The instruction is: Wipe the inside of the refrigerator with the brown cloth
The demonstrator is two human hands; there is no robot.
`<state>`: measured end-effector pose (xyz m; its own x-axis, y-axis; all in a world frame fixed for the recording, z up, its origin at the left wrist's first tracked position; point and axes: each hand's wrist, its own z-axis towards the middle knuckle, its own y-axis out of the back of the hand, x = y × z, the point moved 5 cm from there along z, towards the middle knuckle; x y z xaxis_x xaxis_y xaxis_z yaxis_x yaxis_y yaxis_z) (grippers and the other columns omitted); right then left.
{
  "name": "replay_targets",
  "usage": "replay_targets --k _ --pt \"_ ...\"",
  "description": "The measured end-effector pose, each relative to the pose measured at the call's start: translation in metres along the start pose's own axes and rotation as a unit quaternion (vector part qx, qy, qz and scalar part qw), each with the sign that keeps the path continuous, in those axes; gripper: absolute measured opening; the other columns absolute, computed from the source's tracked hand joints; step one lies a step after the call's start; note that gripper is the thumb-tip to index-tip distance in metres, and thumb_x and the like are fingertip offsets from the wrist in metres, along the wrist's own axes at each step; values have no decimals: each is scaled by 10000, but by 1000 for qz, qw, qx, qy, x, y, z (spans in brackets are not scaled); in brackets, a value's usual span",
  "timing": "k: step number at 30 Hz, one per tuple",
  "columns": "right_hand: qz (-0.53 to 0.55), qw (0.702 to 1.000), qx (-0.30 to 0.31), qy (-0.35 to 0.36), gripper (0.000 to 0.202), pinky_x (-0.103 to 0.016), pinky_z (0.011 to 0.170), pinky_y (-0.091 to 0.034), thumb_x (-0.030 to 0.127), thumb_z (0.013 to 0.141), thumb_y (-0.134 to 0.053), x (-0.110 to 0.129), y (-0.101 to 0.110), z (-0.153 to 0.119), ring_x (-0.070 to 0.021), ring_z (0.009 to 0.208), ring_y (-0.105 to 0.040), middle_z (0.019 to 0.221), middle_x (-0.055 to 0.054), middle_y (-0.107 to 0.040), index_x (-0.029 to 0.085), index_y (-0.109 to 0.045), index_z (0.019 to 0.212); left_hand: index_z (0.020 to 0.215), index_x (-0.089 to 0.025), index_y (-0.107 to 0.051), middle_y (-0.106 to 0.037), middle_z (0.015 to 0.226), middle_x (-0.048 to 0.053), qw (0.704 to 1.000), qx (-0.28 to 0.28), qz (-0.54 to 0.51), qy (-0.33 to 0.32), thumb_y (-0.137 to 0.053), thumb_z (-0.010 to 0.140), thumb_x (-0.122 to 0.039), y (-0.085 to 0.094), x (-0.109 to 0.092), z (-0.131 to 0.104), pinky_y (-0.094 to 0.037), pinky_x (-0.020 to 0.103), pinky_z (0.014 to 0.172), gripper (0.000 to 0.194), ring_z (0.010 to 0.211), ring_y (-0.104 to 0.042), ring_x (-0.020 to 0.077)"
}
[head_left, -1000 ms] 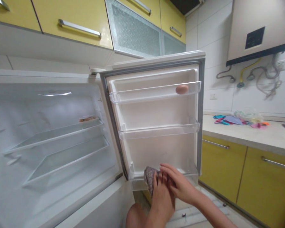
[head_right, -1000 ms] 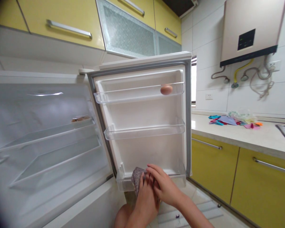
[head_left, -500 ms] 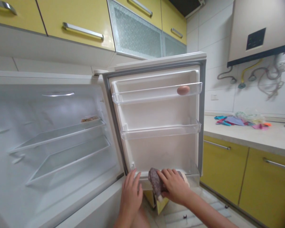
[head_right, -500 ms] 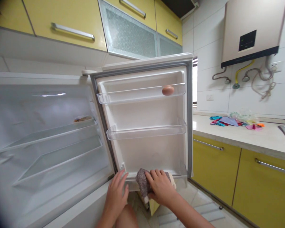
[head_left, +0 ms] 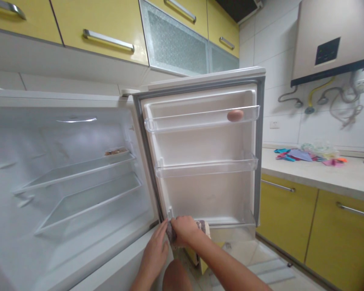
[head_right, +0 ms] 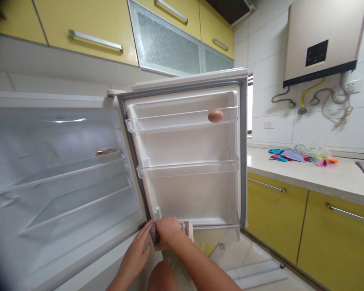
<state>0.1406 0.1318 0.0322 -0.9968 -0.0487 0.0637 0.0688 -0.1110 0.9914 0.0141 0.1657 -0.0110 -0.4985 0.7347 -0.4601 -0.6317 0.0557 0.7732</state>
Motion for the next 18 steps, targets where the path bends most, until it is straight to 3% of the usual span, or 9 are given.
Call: replay_targets --k 4,10,18 --pt "11 1000 4 -17 485 -390 773 -574 424 678 -762 -18 2 -13 -325 918 -740 1012 -144 -760 163 -664 1076 1438 -210 -482 -471 1553 48 996 35 68 33 -383 786 -51 8 -16 0 -355 408 1217 678 1424 -446 176" --pt "16 998 -5 -60 434 -370 775 -534 429 696 -728 -69 13 -63 -330 955 -726 1027 -127 -756 189 -673 1054 1436 -161 -467 -406 1594 74 979 86 172 63 -418 801 -110 16 -41 1 -446 411 1132 639 1390 -490 232" --pt "19 994 20 -109 356 -295 662 -436 475 649 -766 -157 20 -134 -268 855 -712 888 -46 -737 242 -665 898 1447 -146 -443 -317 1639 68 978 109 162 79 -376 822 -88 10 -36 -3 -386 369 1176 631 1433 -428 204"
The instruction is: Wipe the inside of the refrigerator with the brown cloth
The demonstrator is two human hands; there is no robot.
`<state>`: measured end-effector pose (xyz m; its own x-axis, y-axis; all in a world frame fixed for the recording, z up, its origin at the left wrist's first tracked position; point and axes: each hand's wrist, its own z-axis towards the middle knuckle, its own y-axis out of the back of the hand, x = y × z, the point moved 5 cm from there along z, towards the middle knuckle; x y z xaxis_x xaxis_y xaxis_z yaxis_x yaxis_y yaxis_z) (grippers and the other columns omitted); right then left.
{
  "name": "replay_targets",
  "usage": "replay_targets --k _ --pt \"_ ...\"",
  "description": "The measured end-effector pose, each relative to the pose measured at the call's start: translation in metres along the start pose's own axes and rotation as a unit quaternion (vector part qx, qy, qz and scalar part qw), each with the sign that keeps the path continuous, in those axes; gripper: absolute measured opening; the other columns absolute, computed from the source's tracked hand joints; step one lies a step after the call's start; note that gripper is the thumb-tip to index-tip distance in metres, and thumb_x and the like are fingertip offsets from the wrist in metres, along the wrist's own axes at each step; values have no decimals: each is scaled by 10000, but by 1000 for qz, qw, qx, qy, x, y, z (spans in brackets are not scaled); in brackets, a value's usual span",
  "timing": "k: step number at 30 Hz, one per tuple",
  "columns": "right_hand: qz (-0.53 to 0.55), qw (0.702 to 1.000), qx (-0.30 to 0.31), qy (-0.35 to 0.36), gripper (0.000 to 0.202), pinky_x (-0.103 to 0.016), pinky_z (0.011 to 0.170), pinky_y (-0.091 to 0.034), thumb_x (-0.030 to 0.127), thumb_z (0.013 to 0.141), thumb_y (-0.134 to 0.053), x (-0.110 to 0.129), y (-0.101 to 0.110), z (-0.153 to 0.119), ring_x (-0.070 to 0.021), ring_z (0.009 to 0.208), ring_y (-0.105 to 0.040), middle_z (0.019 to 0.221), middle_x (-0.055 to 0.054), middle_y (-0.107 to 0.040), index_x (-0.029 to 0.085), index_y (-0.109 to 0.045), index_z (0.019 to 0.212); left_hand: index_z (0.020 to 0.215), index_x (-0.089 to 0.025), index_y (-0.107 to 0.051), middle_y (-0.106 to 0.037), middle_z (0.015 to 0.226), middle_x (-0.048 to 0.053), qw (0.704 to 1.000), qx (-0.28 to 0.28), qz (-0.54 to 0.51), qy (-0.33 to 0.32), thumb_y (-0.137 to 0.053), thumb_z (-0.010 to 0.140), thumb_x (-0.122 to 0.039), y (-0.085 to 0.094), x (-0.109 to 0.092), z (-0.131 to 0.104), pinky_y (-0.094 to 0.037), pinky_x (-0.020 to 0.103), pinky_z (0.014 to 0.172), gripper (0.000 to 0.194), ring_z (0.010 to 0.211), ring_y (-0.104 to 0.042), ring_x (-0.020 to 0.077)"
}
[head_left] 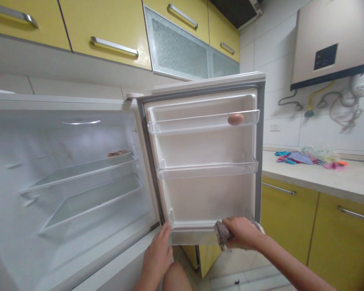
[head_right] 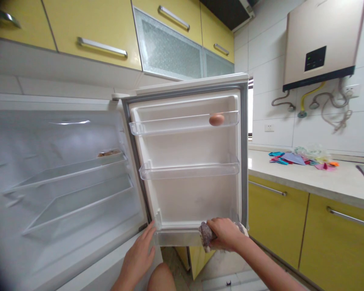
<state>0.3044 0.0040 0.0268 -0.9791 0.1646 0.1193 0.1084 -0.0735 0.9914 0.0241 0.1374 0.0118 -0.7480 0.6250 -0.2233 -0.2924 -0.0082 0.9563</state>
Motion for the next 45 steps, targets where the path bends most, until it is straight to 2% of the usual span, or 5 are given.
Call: replay_targets --k 10,23,28,35,45 --pt "-17 999 -3 32 287 -309 678 -432 339 719 -677 1 0 -14 -297 901 -717 980 -86 -750 227 -667 984 1420 -150 -480 -392 1596 121 991 -75 -87 -72 -363 823 -72 -22 23 5 -314 459 1239 613 1461 -392 220" --pt "-48 992 -89 82 401 -394 747 -548 317 761 -749 172 -23 64 -298 905 -695 1022 -150 -715 137 -624 1098 1432 -218 -494 -399 1597 60 947 -40 -305 -90 -380 618 6 -33 52 14 -199 479 1266 853 1495 -324 199" --pt "-69 976 -174 108 355 -453 865 -529 210 927 -535 200 -35 63 -290 1010 -629 1105 -165 -662 103 -530 1265 1475 -194 -435 -394 1600 71 939 -51 -331 -79 -391 631 -11 -41 59 17 -158 459 1276 865 1500 -312 192" --pt "-112 945 -277 135 522 -392 751 -519 303 874 -668 169 -42 47 -248 883 -628 1043 -96 -673 112 -494 1327 1502 -224 -388 -357 1621 50 966 -78 -231 -86 -389 684 -6 -40 49 8 -188 459 1275 846 1506 -299 190" --pt "-99 947 -289 95 724 -395 847 -490 404 713 -839 35 -38 -19 -261 991 -629 1170 -70 -680 200 -518 1329 1506 -220 -379 -330 1631 73 986 -82 -109 -99 -408 678 10 -31 35 3 -308 483 1238 860 1477 -364 234"
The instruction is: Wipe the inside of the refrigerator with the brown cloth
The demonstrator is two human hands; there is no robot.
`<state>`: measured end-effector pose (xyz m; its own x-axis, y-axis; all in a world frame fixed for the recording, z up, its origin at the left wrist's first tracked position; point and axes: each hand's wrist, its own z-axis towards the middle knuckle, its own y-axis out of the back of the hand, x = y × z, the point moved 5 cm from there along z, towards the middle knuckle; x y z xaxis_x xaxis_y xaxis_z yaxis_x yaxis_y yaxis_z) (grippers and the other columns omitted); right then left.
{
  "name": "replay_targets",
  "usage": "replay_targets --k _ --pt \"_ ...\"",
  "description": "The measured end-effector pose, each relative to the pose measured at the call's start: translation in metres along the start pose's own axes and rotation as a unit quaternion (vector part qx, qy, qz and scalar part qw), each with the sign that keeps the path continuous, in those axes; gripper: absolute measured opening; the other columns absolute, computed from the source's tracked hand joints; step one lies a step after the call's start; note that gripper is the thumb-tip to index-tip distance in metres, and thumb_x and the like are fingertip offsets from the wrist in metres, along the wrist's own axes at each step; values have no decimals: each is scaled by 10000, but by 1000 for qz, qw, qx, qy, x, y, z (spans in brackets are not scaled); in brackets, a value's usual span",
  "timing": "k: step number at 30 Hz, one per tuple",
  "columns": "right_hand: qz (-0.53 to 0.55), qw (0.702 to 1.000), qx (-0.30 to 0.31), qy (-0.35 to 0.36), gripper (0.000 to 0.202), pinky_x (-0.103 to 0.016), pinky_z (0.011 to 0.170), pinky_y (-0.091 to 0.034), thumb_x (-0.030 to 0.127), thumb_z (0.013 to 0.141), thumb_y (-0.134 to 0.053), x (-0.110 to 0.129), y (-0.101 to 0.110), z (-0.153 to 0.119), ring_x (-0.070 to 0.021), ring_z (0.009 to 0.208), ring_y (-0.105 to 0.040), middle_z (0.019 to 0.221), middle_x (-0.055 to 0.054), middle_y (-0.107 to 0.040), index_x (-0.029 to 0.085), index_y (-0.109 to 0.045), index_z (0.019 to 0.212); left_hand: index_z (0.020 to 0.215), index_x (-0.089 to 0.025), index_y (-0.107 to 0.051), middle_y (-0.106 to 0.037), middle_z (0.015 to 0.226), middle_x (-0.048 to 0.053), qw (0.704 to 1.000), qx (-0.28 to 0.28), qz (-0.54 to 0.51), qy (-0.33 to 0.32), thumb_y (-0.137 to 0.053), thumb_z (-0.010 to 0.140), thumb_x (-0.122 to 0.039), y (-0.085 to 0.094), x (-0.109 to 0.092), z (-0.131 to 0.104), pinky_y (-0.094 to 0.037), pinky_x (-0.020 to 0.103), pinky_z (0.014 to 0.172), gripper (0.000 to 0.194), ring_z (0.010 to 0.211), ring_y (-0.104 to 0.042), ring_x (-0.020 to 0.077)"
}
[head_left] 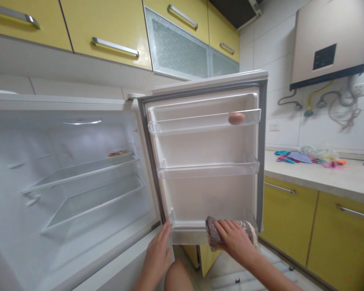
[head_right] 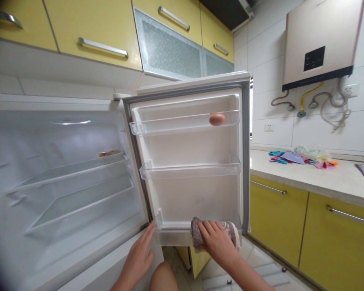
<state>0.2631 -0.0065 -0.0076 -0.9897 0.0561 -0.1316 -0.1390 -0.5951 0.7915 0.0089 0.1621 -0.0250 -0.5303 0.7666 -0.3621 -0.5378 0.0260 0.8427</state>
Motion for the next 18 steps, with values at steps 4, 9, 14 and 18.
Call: replay_targets --k 4,9,14,18 --pt "16 999 41 -17 635 -421 936 -466 322 783 -777 -35 8 -24 -282 1084 -610 1237 -100 -662 219 -513 1351 1504 -220 -382 -319 1634 78 1000 7 9 0 -408 679 23 2 -2 -1 -317 476 1236 860 1474 -370 230" --pt "52 991 109 -53 550 -428 921 -460 296 823 -703 -50 14 -26 -293 1092 -617 1212 -103 -665 263 -536 1346 1509 -253 -371 -316 1637 74 1000 7 -11 2 -399 690 30 1 -3 -1 -307 483 1239 867 1481 -358 226" --pt "92 973 195 -79 422 -374 842 -449 296 788 -680 -46 23 0 -282 1012 -656 1080 -67 -707 277 -622 1206 1515 -204 -354 -304 1639 107 999 0 -39 2 -379 720 21 -3 -3 -1 -256 478 1258 827 1503 -310 220" --pt "151 951 263 -65 290 -329 771 -430 344 775 -647 -31 24 31 -284 967 -684 1035 -75 -731 245 -669 1046 1515 -180 -348 -294 1643 112 998 -6 -62 12 -378 720 13 -9 -4 -2 -229 465 1267 818 1513 -285 215"
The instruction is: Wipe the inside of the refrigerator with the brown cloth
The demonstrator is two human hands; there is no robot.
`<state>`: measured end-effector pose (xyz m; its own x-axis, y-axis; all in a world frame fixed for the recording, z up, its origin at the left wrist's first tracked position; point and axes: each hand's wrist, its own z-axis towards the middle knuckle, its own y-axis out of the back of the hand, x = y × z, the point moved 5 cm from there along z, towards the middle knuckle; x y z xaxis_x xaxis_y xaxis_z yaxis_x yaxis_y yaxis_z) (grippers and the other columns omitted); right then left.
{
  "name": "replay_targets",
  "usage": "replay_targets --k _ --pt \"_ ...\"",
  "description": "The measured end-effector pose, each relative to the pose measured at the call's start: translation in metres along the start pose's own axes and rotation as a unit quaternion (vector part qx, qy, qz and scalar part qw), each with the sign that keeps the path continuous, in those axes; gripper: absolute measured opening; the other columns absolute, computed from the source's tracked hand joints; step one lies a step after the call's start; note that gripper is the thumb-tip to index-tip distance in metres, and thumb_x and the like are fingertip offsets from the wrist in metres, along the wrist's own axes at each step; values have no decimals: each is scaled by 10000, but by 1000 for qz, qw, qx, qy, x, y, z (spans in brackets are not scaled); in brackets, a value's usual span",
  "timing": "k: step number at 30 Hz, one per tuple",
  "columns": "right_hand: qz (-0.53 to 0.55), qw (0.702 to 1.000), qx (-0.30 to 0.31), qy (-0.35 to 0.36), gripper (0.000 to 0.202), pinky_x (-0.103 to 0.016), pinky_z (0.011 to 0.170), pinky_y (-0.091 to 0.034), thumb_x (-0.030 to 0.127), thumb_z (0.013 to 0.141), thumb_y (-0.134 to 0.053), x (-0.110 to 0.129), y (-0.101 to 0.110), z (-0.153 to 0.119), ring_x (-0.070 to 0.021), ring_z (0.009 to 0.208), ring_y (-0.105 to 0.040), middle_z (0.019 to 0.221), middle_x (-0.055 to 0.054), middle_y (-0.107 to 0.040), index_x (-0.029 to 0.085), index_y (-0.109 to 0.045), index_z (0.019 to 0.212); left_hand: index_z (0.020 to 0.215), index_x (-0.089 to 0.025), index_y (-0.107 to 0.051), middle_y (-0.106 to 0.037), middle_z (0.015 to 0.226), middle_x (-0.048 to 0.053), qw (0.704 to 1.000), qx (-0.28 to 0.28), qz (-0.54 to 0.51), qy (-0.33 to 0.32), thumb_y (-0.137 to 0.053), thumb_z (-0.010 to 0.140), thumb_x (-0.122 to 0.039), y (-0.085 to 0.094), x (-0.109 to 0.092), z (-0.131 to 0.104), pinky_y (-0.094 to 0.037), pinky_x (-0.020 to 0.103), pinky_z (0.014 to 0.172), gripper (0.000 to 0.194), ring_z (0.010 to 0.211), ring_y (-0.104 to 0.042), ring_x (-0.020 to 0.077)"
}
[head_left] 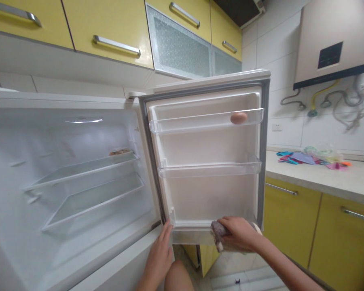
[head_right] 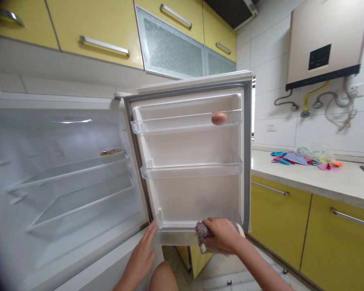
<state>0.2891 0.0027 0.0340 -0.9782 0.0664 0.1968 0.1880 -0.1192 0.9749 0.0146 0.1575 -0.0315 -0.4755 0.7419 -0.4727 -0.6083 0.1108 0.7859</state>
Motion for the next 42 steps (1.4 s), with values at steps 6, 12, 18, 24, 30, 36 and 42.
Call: replay_targets --k 6,12,18,24,30,36,42 --pt "49 997 27 50 380 -338 783 -435 401 758 -661 50 -13 51 -305 975 -684 1092 -107 -739 212 -687 1086 1520 -186 -332 -249 1661 100 1000 3 -6 15 -372 719 10 -3 -6 0 -238 442 1263 825 1522 -258 205" --pt "148 984 33 92 362 -258 687 -469 457 774 -674 71 -18 98 -211 840 -679 943 -20 -761 186 -720 1010 1518 -170 -354 -247 1664 80 998 29 26 41 -364 741 -11 6 -17 2 -298 402 1231 793 1483 -350 228" --pt "175 978 -72 87 524 -326 992 -448 255 862 -503 74 -2 130 -228 1196 -589 1351 -99 -637 152 -536 1374 1523 -155 -341 -197 1676 85 997 35 15 63 -377 738 -25 4 -18 2 -315 405 1219 796 1469 -375 242" --pt "102 980 57 163 455 -283 871 -481 194 677 -670 93 -29 147 -222 997 -683 1094 -18 -768 250 -736 1124 1529 -150 -329 -198 1676 84 997 35 8 67 -374 735 -25 5 -21 1 -318 404 1216 805 1466 -380 246" --pt "43 968 168 180 542 -254 782 -488 71 602 -611 98 -40 154 -196 886 -701 999 -9 -791 264 -766 1085 1528 -198 -337 -235 1667 71 999 19 -1 51 -378 735 -21 7 -20 -1 -324 398 1211 814 1461 -388 230" --pt "48 961 210 173 658 -265 854 -500 39 556 -568 75 -34 140 -179 975 -698 1065 42 -783 335 -749 1115 1525 -181 -345 -225 1670 62 998 23 8 52 -380 715 -10 7 -19 -1 -321 382 1215 828 1463 -385 228" --pt "76 968 202 126 665 -276 881 -504 16 549 -550 10 -20 95 -190 1004 -704 1093 3 -779 293 -759 1117 1525 -151 -338 -203 1674 61 998 34 10 54 -359 728 -4 8 -21 -2 -313 380 1220 812 1464 -384 225"
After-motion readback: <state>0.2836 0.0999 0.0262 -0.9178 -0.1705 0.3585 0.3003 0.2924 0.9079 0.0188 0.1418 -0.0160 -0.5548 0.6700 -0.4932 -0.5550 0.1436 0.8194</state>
